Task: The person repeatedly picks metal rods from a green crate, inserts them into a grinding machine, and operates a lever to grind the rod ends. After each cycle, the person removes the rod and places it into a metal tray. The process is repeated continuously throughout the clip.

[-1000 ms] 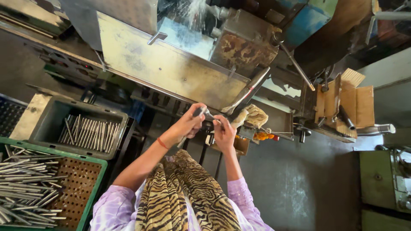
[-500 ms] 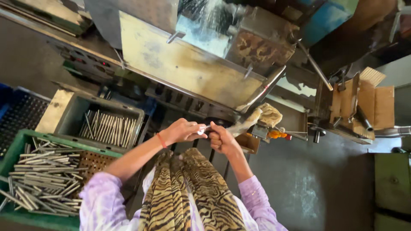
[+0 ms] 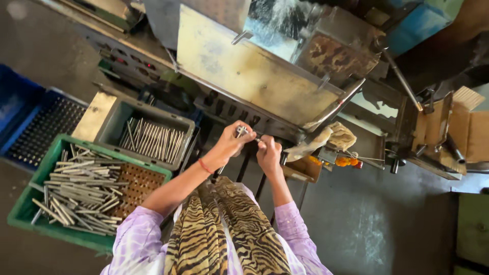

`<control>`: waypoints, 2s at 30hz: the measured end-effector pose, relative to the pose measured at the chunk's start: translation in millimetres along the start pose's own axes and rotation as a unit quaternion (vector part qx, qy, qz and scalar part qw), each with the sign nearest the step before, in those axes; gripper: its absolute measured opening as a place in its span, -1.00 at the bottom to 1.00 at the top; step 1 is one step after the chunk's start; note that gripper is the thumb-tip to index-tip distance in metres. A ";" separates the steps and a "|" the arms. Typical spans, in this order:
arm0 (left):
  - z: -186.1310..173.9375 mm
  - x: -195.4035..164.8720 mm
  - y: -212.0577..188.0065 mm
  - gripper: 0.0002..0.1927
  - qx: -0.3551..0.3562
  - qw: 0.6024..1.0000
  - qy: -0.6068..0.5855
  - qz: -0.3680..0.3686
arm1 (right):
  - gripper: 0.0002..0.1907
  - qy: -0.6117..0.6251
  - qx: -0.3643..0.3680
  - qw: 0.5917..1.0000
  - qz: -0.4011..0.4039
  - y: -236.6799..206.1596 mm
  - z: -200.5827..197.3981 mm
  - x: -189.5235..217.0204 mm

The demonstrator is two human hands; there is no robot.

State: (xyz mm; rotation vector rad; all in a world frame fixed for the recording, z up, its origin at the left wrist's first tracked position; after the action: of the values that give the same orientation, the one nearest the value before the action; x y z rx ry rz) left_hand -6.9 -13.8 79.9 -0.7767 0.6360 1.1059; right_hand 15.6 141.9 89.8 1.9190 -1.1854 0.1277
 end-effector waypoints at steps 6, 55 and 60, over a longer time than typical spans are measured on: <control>37.2 11.9 -29.3 -0.78 0.021 0.997 0.074 0.026 | -0.83 0.024 -0.023 0.999 -0.029 -16.5 -39.5 1.1; 102.4 3.5 -62.1 -0.82 0.016 0.992 -0.112 0.061 | -0.59 0.412 0.318 0.840 0.153 29.2 -94.3 15.7; 47.5 -33.5 -26.1 -0.81 -0.002 0.998 -0.056 0.038 | -0.51 0.565 0.210 0.760 0.242 24.8 -15.8 3.4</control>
State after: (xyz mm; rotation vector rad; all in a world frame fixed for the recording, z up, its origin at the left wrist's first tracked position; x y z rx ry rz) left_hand 10.0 0.4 139.7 -0.6926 0.5723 1.2126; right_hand 3.5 146.1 116.5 1.3274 -0.7383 1.6951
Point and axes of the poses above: each hand's wrist, its own y-axis towards the middle knuckle, its own z-axis out of the palm, x = y × z, the point moved 10 cm from there along y, towards the middle knuckle, and after that the axes turned 8 degrees about -y, right-handed, at the moved point
